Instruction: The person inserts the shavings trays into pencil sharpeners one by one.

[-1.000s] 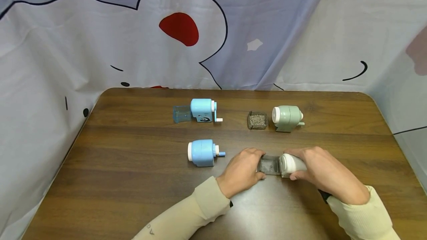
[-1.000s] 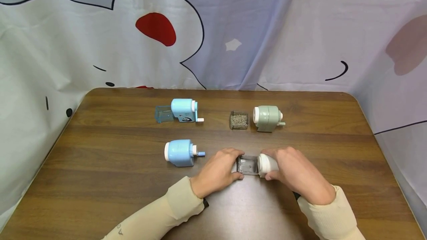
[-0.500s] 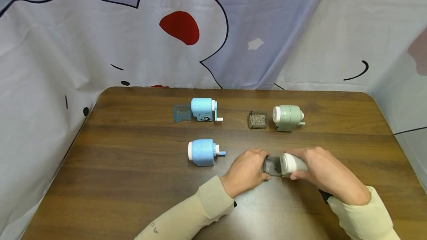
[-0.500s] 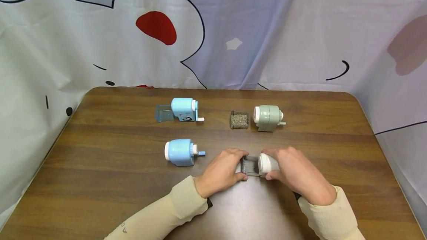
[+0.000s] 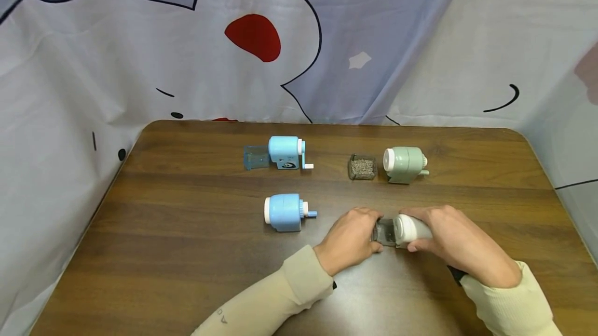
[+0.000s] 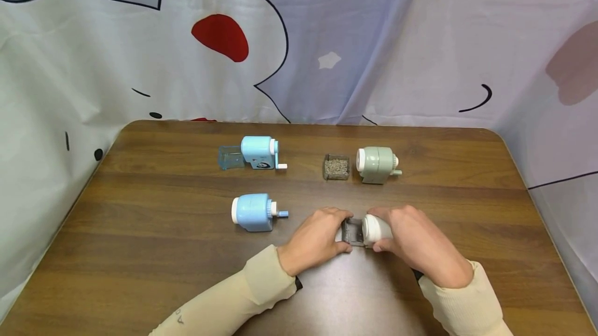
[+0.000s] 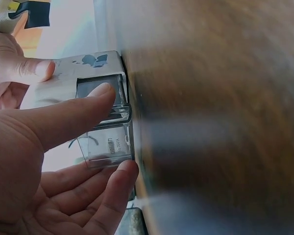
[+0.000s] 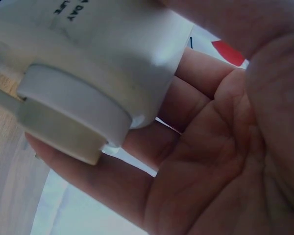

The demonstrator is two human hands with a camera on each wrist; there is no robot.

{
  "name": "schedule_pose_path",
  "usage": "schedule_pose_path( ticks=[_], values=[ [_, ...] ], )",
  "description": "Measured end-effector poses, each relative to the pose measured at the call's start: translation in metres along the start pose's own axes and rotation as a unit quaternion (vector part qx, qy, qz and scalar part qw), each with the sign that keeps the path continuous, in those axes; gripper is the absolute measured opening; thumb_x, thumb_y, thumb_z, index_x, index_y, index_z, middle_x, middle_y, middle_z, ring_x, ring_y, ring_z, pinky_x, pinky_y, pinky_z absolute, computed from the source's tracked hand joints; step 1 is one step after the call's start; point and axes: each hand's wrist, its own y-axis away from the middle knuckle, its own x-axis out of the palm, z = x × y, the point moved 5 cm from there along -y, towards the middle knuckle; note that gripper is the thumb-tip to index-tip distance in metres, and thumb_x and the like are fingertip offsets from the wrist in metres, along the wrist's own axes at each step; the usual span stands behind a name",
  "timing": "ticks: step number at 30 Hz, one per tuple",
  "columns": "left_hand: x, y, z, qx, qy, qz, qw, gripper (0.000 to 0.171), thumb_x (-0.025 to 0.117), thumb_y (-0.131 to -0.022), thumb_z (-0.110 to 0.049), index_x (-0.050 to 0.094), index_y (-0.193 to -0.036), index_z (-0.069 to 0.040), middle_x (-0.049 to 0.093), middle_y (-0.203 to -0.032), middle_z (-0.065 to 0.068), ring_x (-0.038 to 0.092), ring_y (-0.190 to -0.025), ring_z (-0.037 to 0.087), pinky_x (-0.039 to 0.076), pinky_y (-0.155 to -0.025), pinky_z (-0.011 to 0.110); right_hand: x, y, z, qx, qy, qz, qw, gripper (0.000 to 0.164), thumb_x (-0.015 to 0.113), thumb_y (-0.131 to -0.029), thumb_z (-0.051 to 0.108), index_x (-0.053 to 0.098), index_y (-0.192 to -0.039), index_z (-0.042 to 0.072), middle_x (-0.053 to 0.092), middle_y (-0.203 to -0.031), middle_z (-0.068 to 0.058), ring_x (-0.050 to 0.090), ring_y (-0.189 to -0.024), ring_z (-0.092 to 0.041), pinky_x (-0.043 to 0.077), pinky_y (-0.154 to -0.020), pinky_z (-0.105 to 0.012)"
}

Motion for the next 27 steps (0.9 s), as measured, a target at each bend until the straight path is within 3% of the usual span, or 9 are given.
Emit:
schedule_pose_path(
  ticks=[13, 27],
  values=[
    [0.0045, -0.0033, -0.0034, 0.000, 0.010, -0.011, 0.9999, 0.051, 0.085, -0.065, -0.032, 0.066, -0.106, -0.010, 0.067, -0.096, -0.004, 0.058, -0.082, 0.004, 0.048, -0.075, 0.017, 0.0010, -0.0008, 0.0001, -0.018, 0.003, -0.009, 1.000, 0.054, 0.082, -0.064, 0.027, 0.066, -0.112, 0.008, 0.066, -0.082, 0.005, 0.055, -0.067, -0.010, 0.048, -0.058, -0.034],
    [0.0071, -0.0065, -0.0065, 0.001, 0.008, -0.009, 0.9999, 0.047, 0.084, -0.065, -0.034, 0.066, -0.102, -0.013, 0.066, -0.092, -0.005, 0.057, -0.080, 0.003, 0.048, -0.073, 0.016, 0.0011, -0.0007, -0.0003, -0.008, -0.002, 0.000, 1.000, 0.054, 0.082, -0.065, 0.027, 0.065, -0.112, 0.008, 0.065, -0.081, 0.005, 0.054, -0.066, -0.009, 0.047, -0.058, -0.033]
  ],
)
